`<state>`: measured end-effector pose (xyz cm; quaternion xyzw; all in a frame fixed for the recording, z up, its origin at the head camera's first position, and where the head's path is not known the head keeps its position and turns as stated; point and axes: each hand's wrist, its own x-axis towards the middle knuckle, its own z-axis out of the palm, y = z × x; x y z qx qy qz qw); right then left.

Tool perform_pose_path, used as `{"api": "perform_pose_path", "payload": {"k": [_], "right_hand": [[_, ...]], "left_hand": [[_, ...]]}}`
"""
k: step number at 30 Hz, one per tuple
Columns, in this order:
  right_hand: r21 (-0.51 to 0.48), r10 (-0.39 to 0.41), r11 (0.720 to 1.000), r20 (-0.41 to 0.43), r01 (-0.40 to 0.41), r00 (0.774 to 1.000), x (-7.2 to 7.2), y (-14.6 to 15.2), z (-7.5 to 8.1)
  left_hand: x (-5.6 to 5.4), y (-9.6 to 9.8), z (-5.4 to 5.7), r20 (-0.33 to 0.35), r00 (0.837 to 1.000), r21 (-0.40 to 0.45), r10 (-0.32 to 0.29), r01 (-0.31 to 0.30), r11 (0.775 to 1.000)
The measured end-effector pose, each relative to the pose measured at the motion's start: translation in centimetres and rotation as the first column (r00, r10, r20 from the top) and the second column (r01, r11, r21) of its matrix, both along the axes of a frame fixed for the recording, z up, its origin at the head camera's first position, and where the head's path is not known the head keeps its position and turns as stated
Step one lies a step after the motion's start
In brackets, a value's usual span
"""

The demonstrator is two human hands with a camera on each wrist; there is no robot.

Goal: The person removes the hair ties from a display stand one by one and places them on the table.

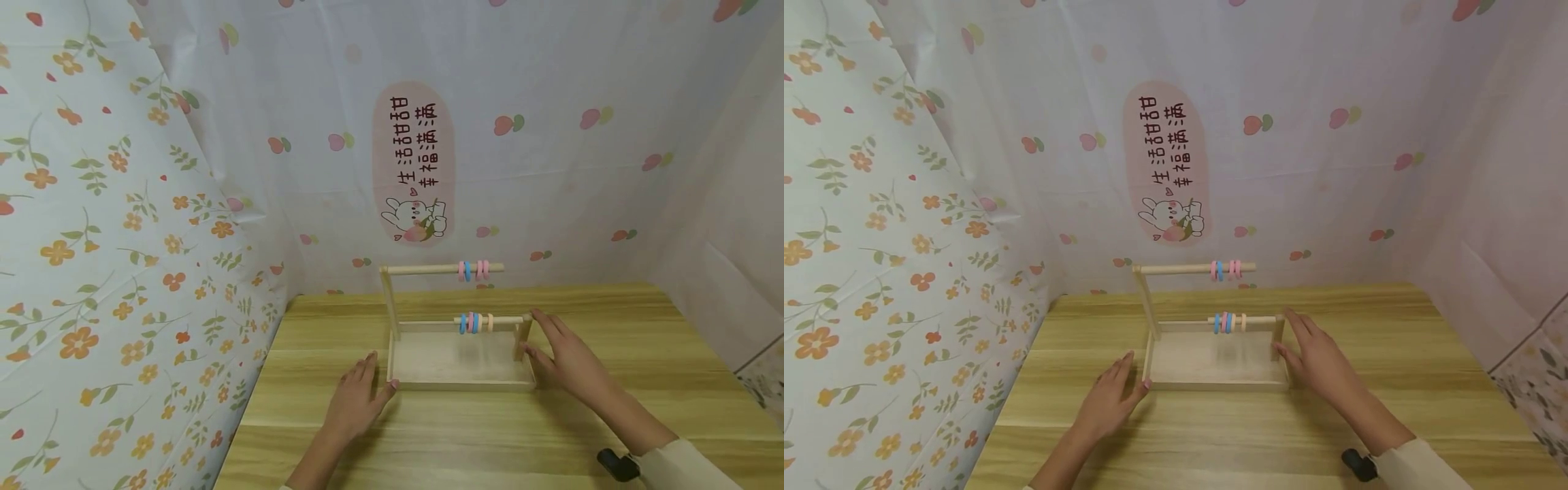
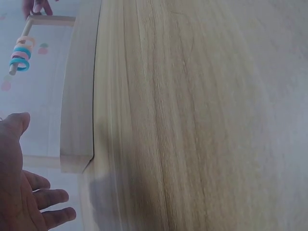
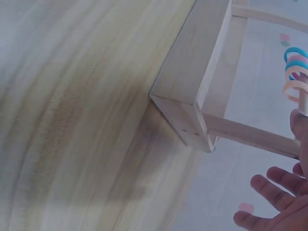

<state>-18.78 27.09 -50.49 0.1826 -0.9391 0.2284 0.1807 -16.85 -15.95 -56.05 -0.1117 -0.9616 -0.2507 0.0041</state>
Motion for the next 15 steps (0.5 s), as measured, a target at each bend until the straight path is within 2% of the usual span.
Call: {"api": "perform_pose_path", "payload": {"k": [8,15], "right_hand": [[-0.020,0.014,1.000,-0.055,-0.015,0.998,-1.4,-0.6,0.0],[-0.020,0.032,0.999,-0.032,-0.032,0.999,-2.3,-1.1,0.5]], "left_hand": [[0.2,0.2,0.2,0.013,1.000,-0.008,0.001,0.000,1.000],[0.3,0.3,0.4,0.017,1.000,-0.002,-0.005,0.005,1.000]]}}
